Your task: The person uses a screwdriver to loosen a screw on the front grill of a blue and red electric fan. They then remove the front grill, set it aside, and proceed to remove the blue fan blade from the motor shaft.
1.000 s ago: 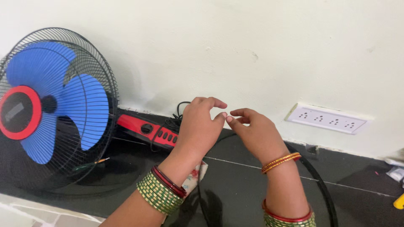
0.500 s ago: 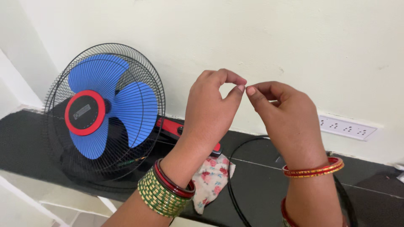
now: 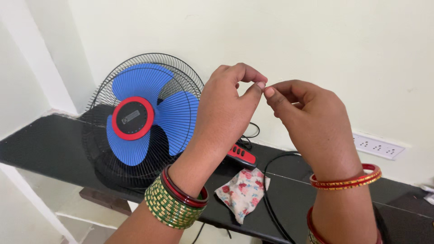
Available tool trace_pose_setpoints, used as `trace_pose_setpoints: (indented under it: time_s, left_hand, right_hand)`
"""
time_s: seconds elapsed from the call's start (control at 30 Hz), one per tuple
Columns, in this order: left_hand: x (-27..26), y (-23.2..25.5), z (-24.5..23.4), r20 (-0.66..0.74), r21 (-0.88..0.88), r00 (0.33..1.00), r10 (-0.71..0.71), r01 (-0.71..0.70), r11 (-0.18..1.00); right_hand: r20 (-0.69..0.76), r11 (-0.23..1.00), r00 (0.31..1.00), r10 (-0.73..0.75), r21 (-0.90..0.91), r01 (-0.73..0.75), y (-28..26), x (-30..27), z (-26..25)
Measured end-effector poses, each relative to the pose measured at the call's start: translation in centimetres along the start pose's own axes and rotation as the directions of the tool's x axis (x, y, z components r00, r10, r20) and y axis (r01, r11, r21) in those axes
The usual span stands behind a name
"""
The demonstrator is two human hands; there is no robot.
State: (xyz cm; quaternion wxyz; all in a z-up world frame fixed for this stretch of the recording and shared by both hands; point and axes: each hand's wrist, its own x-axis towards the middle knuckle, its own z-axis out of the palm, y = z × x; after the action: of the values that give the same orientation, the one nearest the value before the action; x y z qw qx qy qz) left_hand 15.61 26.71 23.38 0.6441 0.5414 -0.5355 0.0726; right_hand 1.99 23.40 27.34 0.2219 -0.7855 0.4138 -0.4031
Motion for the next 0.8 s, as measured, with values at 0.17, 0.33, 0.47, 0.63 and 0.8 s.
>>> trace_pose_setpoints:
  time_s: [0.17,0.33,0.47,0.63,0.8]
  left_hand:
    - [-0.2,-0.5,-4.1,-0.013,0.017,1.000,0.020,-0.019,1.000]
    - [-0.4,-1.6,-8.4,-0.037,0.108,0.997,-0.072,0.075,0.991]
    - [-0.3,-2.7,-10.5,-0.069,0.133,0.987,-0.145,0.153,0.979]
    - [0.6,-4.4,-11.6,-0.081,0.163,0.984,-0.156,0.167,0.972]
    - [2.6,-6.1,-11.2,-0.104,0.205,0.965,-0.242,0.258,0.944]
  right_hand:
    - [0.011,0.999,1.000,0.000,0.039,0.000,-2.7,-1.5,2.0]
    - [0.039,0.999,0.998,0.046,-0.001,-0.046,-4.6,-2.7,4.4]
    - [0.093,0.997,0.992,0.082,-0.019,-0.080,-5.6,-2.7,6.1]
    - [0.110,0.997,0.991,0.075,-0.018,-0.073,-5.9,-1.4,7.6]
    - [0.151,0.998,0.988,0.043,0.030,-0.048,-5.1,1.7,9.0]
